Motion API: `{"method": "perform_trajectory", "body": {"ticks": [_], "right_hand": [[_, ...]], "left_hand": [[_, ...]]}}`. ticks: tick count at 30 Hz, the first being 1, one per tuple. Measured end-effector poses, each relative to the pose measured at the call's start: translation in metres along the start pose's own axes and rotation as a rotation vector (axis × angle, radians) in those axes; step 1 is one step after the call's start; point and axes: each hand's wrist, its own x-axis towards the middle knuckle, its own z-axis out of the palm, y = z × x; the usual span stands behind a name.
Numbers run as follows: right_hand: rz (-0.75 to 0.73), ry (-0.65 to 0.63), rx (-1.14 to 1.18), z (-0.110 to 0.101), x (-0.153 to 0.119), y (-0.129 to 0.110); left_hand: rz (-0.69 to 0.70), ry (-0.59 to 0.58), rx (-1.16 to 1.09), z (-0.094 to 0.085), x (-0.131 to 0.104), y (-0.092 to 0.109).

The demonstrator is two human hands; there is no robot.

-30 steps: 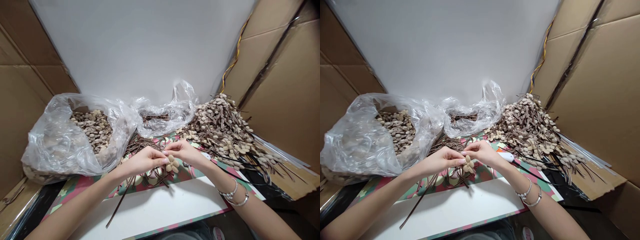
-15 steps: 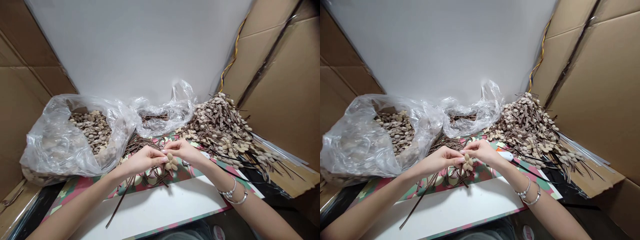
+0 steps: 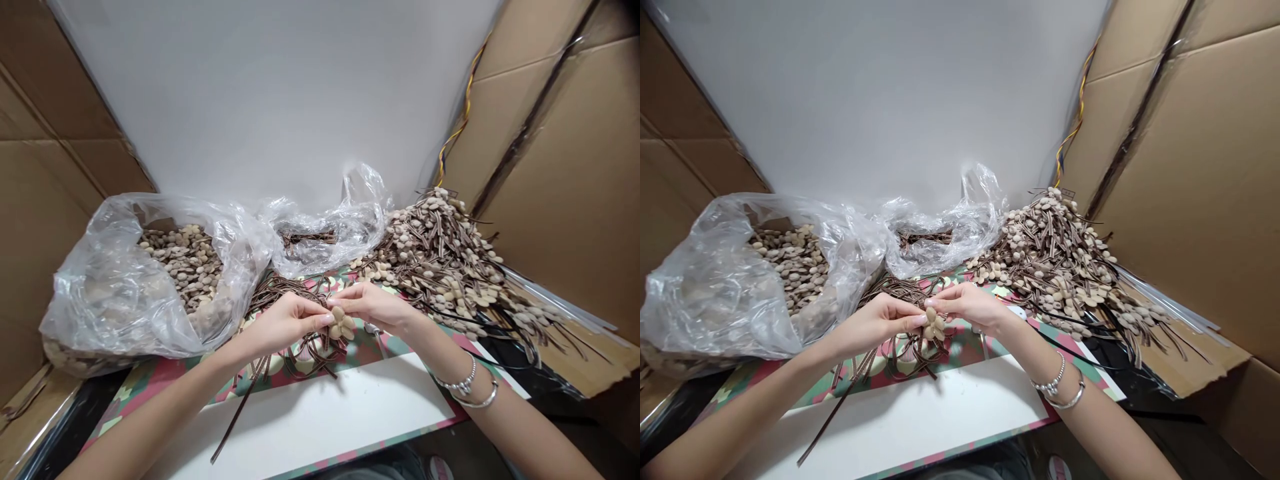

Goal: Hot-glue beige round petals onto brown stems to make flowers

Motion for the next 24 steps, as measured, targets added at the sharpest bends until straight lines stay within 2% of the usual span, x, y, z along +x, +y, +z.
{"method": "perform_trajectory", "body": {"ticks": [2,4,8,14,19,21,24], "right_hand": [[0.039,-0.1,0.074,-0.002,-0.001,-0.001],[0.061,-0.139,0.114,-0.002,-0.002,0.0],[0.044,-0.039,0.189,0.006,0.0,0.006],[-0.061,0.095,0.254,0.012,0.007,0.015],[-0.265,0.265,0.166,-0.007,-0.007,-0.008],[-0.308,0.254,0.074,-0.012,-0.018,-0.018],[-0.287,0.191,-0.068,-0.008,-0.028,-0.021]], "left_hand": [[0.003,0.014,0.021,0.0,-0.002,0.002],[0.007,0.025,0.038,0.0,-0.003,0.004],[0.018,0.053,0.06,0.002,-0.002,0.003],[0.019,0.127,0.063,0.004,-0.002,0.005],[0.031,0.3,0.006,0.001,-0.003,0.007],[0.047,0.408,0.028,0.0,-0.003,0.005],[0.097,0.567,0.11,0.001,-0.002,-0.001]]}}
